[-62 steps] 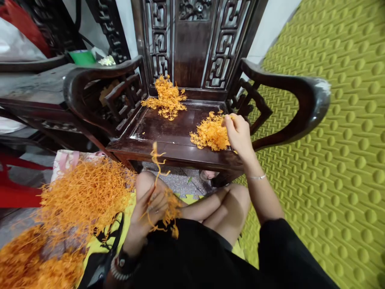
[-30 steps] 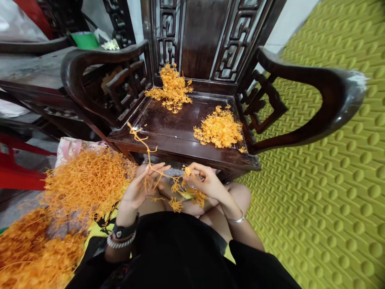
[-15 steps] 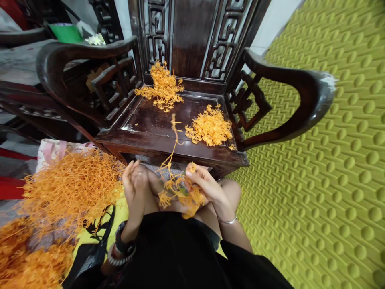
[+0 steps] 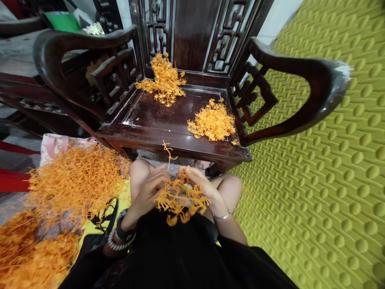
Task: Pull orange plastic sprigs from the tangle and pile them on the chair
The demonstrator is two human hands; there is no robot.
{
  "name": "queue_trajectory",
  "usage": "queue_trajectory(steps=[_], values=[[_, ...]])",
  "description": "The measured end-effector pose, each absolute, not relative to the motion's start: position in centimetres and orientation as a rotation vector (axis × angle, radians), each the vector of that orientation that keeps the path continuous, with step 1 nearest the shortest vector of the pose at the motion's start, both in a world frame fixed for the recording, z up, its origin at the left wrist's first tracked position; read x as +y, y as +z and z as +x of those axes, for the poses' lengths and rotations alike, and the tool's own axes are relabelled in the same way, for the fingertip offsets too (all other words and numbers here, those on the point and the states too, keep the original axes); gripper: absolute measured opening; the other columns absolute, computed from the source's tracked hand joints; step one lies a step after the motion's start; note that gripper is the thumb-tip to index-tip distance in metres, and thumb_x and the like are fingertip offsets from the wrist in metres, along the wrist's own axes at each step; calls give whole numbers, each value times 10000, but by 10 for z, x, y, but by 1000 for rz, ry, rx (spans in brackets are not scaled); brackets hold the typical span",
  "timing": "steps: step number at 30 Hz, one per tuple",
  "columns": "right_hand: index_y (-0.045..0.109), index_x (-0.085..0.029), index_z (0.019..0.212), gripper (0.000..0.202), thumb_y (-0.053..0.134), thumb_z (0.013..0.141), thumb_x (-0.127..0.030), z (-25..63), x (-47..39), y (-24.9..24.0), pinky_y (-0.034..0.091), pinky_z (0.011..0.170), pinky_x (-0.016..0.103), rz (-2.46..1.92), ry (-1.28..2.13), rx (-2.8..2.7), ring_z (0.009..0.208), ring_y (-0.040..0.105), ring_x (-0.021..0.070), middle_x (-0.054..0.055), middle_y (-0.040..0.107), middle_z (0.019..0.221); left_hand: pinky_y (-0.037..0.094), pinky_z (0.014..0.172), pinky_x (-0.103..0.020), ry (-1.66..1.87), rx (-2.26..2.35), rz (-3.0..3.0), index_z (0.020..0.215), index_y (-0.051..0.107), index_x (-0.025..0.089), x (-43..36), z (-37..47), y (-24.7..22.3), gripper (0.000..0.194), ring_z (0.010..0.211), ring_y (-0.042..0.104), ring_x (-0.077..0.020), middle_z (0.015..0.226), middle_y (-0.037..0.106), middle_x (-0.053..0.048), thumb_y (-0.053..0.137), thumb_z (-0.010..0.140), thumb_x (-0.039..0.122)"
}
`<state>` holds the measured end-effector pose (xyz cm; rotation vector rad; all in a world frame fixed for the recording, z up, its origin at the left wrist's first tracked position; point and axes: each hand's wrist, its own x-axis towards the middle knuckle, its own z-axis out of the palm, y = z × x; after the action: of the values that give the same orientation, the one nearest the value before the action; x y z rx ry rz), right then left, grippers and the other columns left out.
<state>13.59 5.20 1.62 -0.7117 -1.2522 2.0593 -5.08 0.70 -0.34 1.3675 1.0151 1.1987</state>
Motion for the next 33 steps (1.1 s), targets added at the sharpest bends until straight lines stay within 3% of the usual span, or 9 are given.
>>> queue_trajectory(steps=[3,6,10,13,16,19,22,26,33], values=[[573,-176,785,748,289,746,-867,131,57,7,482,657,310,-709,2101,-1050,673,581,169,52,611,714,446,718,-287,1177,1025,1249,748,705,202,-5,-43,-19,162,727,564,-193,743,630,-48,663,815,343],[593,-181,966,896,105,728,-893,126,54,-4,495,756,373,-688,2059,-873,850,619,231,108,652,876,420,619,-265,1225,1114,1032,668,672,179,-10,-32,-29,363,592,519,-156,605,581,-30,568,870,461],[540,-226,1131,867,133,734,-882,118,41,-20,486,809,399,-681,1917,-920,1004,595,262,129,632,1108,404,584,-244,1258,1090,881,663,675,156,-7,-21,-28,411,544,509,-135,546,572,-19,590,844,514],[491,-251,1187,785,393,697,-857,110,33,-32,497,749,363,-741,1821,-974,942,599,244,121,601,1176,412,600,-241,1282,1130,865,673,681,150,-4,-19,-30,371,550,521,-135,548,584,-17,611,841,474],[509,-244,1131,613,671,690,-637,104,32,-40,468,575,281,-870,1735,-997,694,557,156,85,610,1067,427,660,-251,1254,1213,975,693,690,154,-4,-20,-37,310,613,567,-158,604,628,-28,592,865,391],[516,-228,1051,482,690,726,-537,101,35,-41,376,442,235,-976,1693,-1004,515,423,88,11,567,841,420,664,-252,1156,1295,1129,661,679,167,-5,-21,-45,249,632,578,-171,625,644,-31,601,853,307],[516,-217,969,455,749,675,-475,99,40,-38,383,483,221,-1043,1602,-1122,549,441,89,-26,516,741,443,767,-288,1100,1353,1283,780,697,183,-7,-18,-47,143,774,613,-215,759,688,-53,600,839,270],[478,-236,1028,468,738,689,-428,97,47,-35,421,577,225,-1017,1546,-1153,631,509,109,-27,557,773,404,967,-385,1003,1296,1476,1059,638,162,-11,-11,-45,282,1039,580,-256,1097,670,-105,459,918,329],[543,-205,921,285,601,809,-460,91,52,-44,306,494,216,-1115,1253,-1246,530,381,85,-45,460,629,383,682,-300,883,1320,1449,702,522,166,-9,-10,-43,373,692,519,-176,698,583,-39,345,948,384]])
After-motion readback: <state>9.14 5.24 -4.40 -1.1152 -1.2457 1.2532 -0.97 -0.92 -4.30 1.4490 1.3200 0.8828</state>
